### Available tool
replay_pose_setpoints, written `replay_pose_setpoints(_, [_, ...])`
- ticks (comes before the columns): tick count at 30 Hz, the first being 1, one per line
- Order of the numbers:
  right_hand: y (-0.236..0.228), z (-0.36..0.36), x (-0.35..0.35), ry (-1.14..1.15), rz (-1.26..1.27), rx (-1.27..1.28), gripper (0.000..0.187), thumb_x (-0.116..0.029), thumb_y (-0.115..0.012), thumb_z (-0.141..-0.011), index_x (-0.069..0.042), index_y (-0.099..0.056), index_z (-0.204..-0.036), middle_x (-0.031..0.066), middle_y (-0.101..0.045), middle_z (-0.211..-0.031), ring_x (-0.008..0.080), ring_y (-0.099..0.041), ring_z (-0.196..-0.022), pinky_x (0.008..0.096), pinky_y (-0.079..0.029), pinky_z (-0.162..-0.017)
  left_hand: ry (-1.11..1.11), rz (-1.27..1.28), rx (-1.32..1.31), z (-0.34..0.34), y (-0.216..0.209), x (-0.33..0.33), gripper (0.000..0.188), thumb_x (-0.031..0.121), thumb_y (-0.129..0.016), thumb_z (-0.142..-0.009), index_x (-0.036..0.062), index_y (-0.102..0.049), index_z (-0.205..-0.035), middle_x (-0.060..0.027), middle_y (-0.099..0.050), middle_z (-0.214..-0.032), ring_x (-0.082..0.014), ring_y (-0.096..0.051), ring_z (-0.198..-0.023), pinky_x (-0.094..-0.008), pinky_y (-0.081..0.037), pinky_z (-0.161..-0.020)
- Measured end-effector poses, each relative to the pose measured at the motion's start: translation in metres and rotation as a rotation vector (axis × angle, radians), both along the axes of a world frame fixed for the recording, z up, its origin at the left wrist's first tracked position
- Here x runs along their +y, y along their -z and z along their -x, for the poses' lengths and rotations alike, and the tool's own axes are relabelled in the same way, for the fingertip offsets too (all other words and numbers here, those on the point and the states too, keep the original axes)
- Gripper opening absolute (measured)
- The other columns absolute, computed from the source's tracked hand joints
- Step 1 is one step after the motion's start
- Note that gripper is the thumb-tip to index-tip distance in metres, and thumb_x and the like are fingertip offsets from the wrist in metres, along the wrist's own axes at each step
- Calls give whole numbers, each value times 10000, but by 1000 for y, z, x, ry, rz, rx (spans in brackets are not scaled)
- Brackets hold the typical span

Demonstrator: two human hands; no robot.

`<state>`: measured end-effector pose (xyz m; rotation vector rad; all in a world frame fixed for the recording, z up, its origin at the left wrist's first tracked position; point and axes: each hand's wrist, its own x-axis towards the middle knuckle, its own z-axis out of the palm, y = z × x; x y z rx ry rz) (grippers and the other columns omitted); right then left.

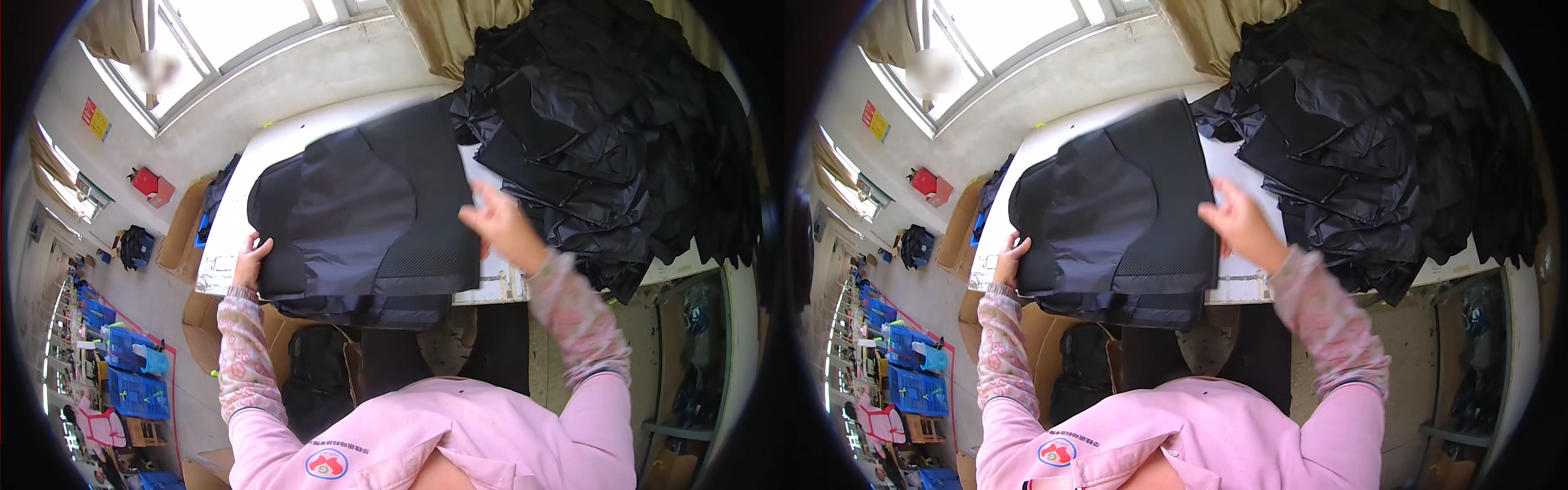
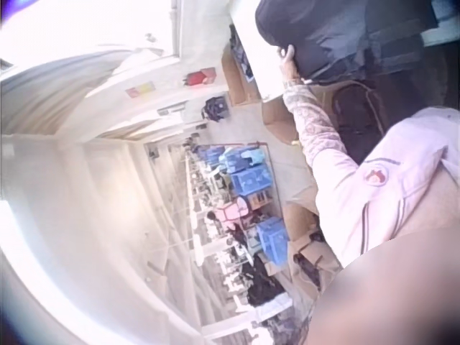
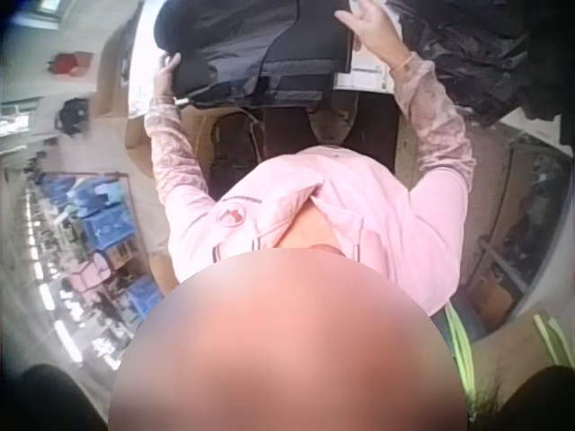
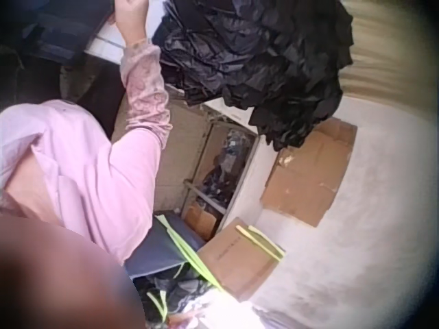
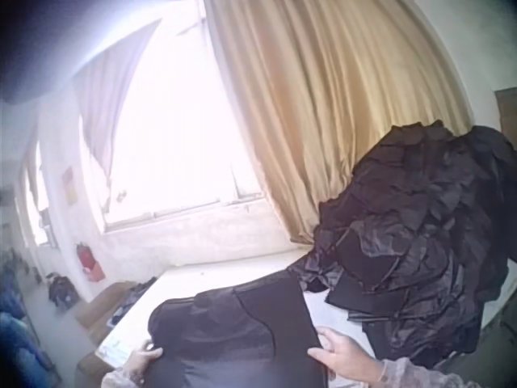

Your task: Manually inspecting, flipping, and stacking black garment components on a workbench.

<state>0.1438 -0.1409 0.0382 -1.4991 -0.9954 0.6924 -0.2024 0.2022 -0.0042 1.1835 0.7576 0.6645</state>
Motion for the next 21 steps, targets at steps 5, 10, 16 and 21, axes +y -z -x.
replay_pose_setpoints(5, [183,63,43,129,113,242,616,-111,-601,-885,57,-314,-1402,93,-605,-627,168,-560,-417,301,-449,-356,-227,-944,1063,24,75,56,667,203,-774,-778,59,-420,-1324,-231,-603,-1124,-404,-610,-1002,-430,-496,-897])
replay_pose_setpoints(10, [198,60,28,256,74,271,630,-132,-625,-887,44,-318,-1409,89,-602,-635,156,-576,-466,306,-456,-386,-97,-1498,517,-107,36,-86,643,220,-769,-771,78,-480,-1327,-209,-449,-1371,-411,-395,-1289,-463,-304,-1082])
replay_pose_setpoints(16, [168,17,24,45,160,137,548,-157,-651,-883,-8,-411,-1353,88,-616,-682,173,-595,-506,325,-491,-467,583,-1322,784,-143,105,-179,820,618,-637,-797,235,-365,-1468,-187,-204,-1557,-405,-183,-1437,-661,-162,-1093])
replay_pose_setpoints(21, [114,-162,21,548,201,-886,433,-113,-656,-829,-99,-530,-1243,159,-540,-1261,326,-543,-1143,438,-453,-932,551,-1195,734,-135,110,-171,839,612,-650,-791,242,-343,-1479,-185,-178,-1567,-397,-169,-1444,-648,-166,-1102])
